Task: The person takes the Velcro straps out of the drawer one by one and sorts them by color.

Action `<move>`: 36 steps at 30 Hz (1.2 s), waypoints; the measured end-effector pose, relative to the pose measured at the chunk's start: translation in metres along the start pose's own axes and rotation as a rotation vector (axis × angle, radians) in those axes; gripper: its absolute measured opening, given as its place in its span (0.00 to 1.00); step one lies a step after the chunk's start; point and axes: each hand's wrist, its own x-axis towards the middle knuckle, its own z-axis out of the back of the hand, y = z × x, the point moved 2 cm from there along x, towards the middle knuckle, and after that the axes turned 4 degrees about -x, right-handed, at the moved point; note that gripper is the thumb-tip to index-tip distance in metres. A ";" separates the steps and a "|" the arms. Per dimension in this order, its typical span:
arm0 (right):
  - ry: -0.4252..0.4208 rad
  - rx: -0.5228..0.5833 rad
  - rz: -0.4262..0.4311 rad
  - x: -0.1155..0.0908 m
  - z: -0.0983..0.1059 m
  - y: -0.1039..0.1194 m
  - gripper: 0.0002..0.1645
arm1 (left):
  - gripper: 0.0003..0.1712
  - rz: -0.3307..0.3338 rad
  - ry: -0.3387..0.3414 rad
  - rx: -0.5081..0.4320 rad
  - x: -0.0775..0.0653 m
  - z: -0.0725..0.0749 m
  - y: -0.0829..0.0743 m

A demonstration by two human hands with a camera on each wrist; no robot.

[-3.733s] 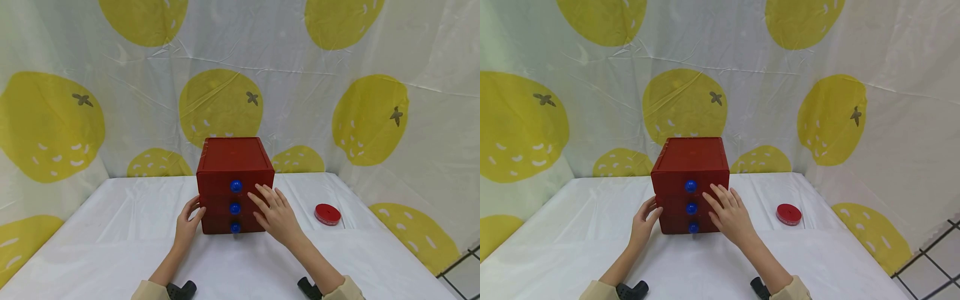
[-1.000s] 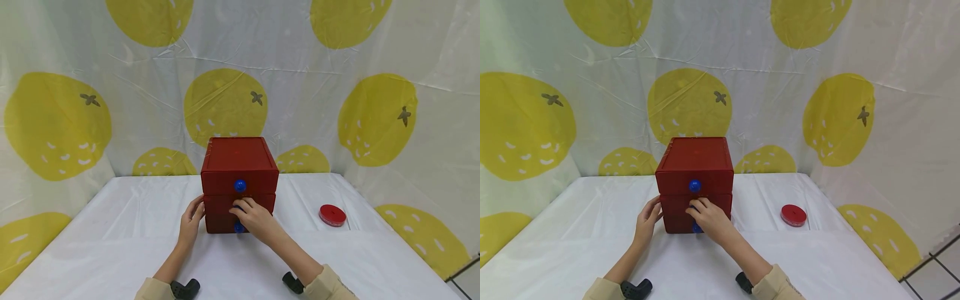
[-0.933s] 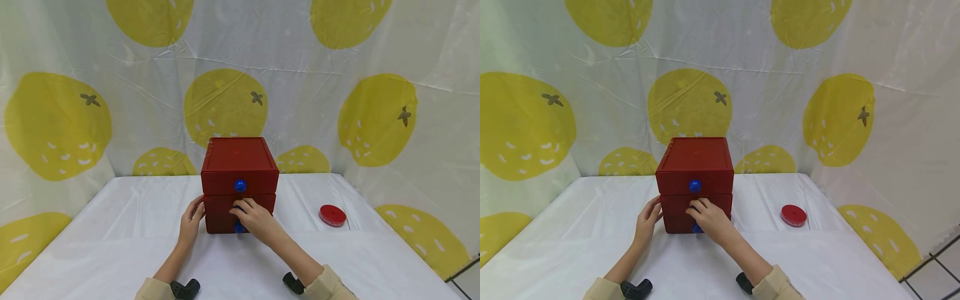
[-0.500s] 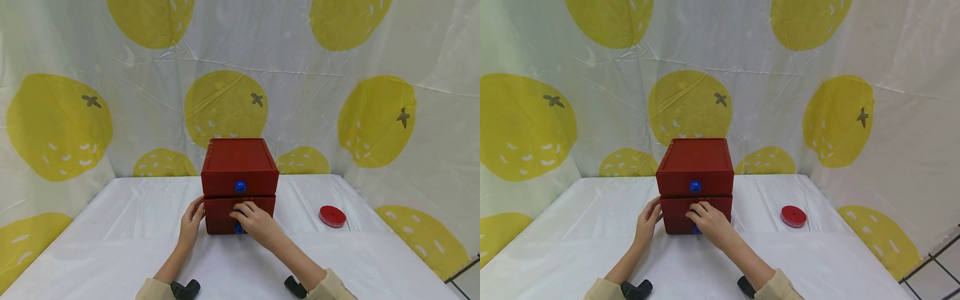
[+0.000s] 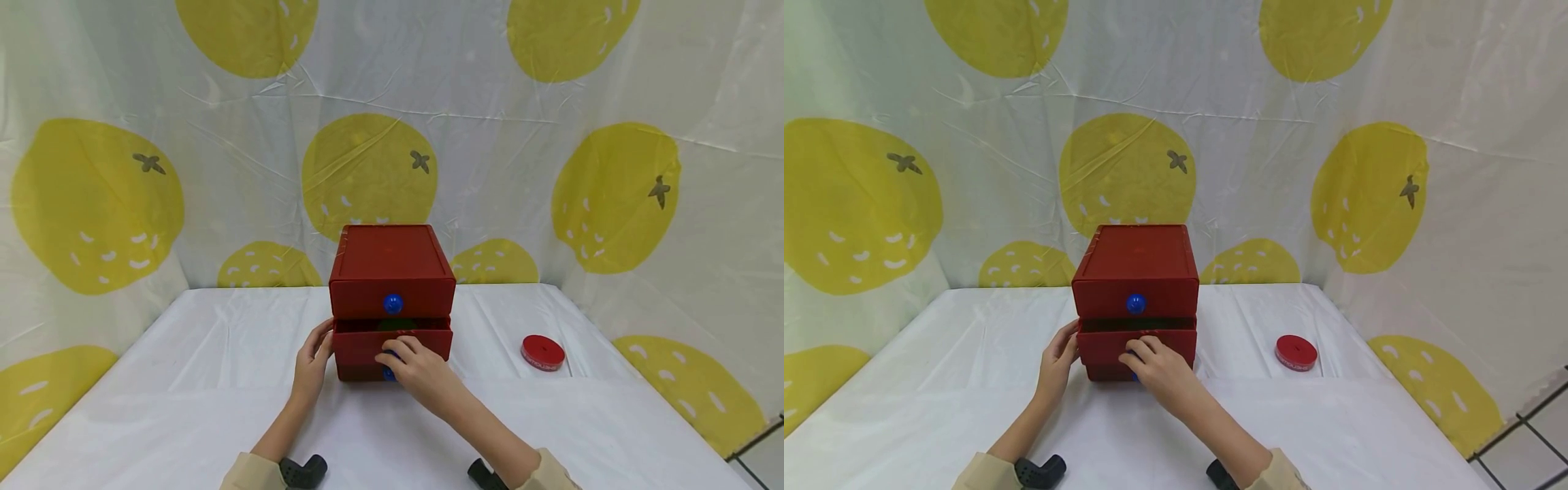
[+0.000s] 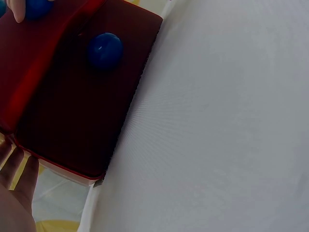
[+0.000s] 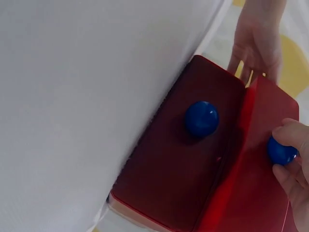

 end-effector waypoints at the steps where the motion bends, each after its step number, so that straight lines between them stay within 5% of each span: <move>1: -0.002 0.002 0.001 0.000 0.001 0.001 0.23 | 0.21 0.005 -0.001 -0.001 0.000 0.000 0.000; 36: -0.094 0.032 0.100 -0.012 0.023 0.015 0.25 | 0.20 -0.012 -0.024 0.117 0.000 0.000 -0.001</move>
